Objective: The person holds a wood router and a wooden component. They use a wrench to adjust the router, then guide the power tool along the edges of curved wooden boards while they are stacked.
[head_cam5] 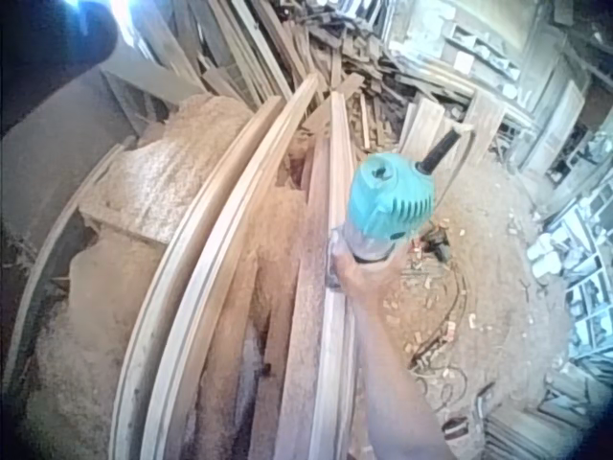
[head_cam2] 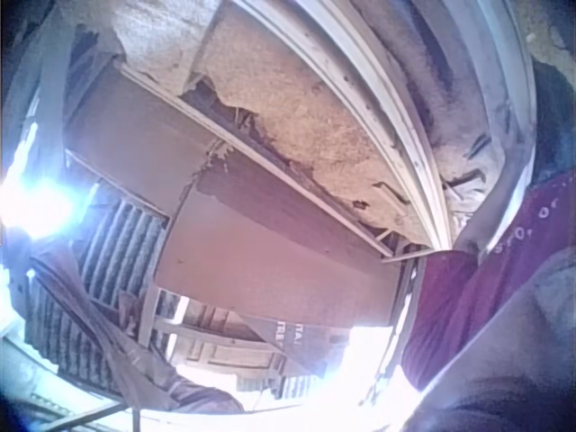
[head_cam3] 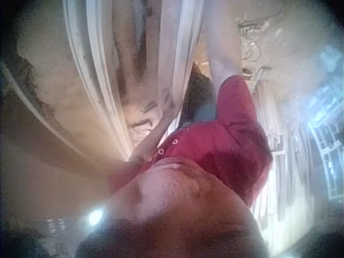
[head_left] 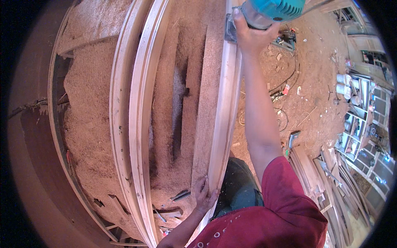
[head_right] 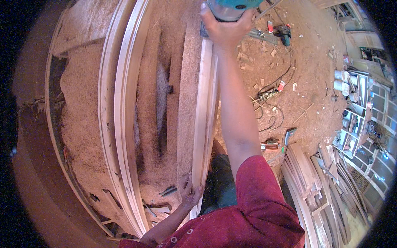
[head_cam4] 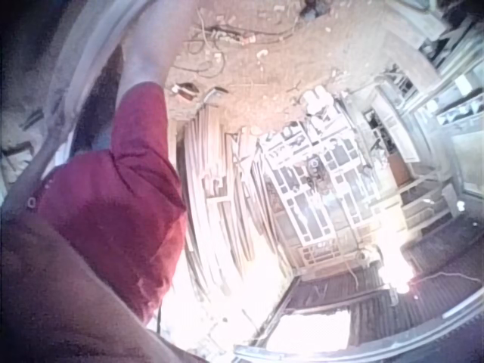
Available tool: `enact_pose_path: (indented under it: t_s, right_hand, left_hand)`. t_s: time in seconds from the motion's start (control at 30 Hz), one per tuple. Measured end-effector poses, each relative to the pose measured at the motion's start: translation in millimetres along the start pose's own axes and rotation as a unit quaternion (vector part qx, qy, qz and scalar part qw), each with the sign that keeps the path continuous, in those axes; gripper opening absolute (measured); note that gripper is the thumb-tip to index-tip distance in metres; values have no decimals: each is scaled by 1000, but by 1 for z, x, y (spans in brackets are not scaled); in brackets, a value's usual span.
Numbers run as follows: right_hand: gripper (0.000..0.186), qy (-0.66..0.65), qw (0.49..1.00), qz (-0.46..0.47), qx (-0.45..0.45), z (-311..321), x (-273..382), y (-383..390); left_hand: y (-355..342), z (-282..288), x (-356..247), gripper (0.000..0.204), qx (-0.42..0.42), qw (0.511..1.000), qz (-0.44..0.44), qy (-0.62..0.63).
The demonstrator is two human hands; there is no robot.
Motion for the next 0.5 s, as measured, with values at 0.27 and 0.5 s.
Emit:
enact_pose_path:
  t_s: [0.27,0.5]
  right_hand:
    - [63,65,997,-31,-9,-17,9,-17]
    - [62,52,996,-70,11,-36,-5,-42]
  left_hand:
    - [5,-2,6,60,-8,1000,7,7]
    - [4,-2,5,61,4,999,19,28]
Point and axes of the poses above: each hand's wrist, its own y-axis away from the middle knuckle, its own z-axis out of the back of the hand, x = y × z, the point moved 2 cm from there along -y, towards the middle knuckle, and after that the axes turned 8 degrees about y, right-handed, at the moved point
